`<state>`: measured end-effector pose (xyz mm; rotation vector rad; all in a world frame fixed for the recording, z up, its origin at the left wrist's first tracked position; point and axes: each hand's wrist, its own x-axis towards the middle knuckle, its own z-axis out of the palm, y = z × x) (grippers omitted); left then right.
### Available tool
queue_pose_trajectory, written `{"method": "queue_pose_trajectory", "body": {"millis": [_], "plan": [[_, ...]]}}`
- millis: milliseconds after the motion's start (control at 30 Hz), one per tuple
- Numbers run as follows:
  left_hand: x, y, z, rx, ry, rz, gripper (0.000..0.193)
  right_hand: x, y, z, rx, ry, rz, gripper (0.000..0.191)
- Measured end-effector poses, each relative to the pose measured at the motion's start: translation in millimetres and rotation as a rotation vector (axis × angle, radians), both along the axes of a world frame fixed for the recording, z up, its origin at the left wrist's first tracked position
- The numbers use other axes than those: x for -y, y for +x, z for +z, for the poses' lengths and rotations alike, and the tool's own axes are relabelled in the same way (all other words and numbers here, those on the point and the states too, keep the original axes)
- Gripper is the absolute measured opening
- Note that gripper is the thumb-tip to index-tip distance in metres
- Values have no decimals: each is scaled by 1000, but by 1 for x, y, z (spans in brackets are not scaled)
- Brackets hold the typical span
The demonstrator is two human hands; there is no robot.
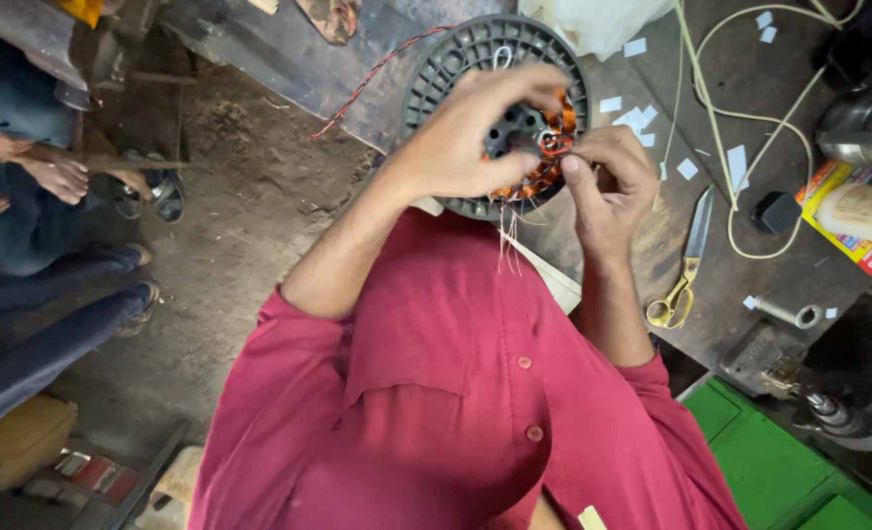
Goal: The person cuts small white paper pieces using scissors and places them into the slots of a small circular metal component. They then handle a larger stator assembly, cutting a white tie and adjusting wires.
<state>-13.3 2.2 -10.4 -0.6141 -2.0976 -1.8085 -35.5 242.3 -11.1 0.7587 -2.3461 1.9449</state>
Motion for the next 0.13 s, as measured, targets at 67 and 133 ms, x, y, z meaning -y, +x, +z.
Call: {"method": "queue_pose_trajectory", "body": {"millis": [67,133], "plan": [[-17,-9,-14,71,-238,-16,44,1,-1,-6,4,-48,-53,11],[-37,-6,-32,95,-360,-28,38,4,-3,-10,13,-79,-108,11]]}}
